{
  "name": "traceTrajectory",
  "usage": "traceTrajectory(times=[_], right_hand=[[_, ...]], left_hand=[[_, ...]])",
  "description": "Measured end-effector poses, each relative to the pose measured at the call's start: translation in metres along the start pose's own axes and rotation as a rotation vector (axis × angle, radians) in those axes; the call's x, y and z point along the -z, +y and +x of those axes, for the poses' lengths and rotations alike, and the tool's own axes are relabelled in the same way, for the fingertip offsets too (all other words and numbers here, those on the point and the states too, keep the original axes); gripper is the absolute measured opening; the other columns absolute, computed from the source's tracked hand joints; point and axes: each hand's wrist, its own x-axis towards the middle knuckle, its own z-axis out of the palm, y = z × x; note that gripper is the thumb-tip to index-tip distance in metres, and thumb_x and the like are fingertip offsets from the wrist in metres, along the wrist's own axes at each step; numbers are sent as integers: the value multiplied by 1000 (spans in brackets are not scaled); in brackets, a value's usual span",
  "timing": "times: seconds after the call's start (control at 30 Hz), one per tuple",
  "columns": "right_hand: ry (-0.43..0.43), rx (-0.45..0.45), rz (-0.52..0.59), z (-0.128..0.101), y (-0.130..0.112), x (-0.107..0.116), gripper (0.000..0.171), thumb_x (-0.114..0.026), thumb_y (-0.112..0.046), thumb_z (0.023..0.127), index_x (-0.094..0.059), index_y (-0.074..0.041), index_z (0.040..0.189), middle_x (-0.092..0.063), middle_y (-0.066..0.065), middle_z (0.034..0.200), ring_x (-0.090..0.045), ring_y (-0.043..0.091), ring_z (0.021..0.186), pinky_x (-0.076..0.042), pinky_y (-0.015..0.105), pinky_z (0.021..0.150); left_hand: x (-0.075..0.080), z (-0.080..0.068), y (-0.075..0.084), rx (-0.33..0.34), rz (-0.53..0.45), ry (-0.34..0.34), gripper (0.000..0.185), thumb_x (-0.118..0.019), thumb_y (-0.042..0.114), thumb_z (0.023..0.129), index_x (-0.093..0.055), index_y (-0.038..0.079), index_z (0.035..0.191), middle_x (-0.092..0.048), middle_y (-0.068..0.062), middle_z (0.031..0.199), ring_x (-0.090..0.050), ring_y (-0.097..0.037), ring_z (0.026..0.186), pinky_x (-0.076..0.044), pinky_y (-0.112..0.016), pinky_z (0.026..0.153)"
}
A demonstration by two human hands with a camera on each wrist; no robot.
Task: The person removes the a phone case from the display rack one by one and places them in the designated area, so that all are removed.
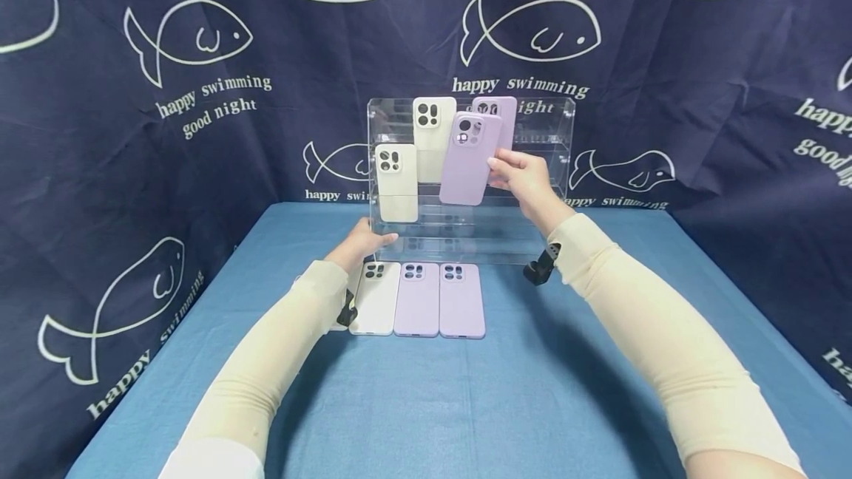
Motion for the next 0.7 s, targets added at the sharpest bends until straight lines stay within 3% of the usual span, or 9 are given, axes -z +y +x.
traceTrajectory(times=[0.3,0.5,0.7], right_hand=[[-63,13,-23,-22,6,6,44,-65,-13,93,-55,4,133,-67,16,121,-67,3,76,-59,34,87],[-69,4,-61,-35,11,10,45,-64,-13,94,-54,5,133,-59,27,127,-67,0,73,-60,29,83],[-92,-13,-67,-44,17,15,46,-64,-15,94,-52,6,134,-57,28,129,-68,0,74,-60,29,84]], left_hand=[[0,0,-1,16,10,-1,81,-64,33,93,-16,6,153,-29,-18,155,-26,-36,145,-21,-52,121],[-1,0,-1,8,2,-3,80,-64,34,93,-17,7,152,-31,-17,154,-27,-36,145,-21,-53,121],[0,-2,0,20,8,2,81,-64,36,92,-17,8,152,-31,-17,154,-27,-36,144,-21,-53,121]])
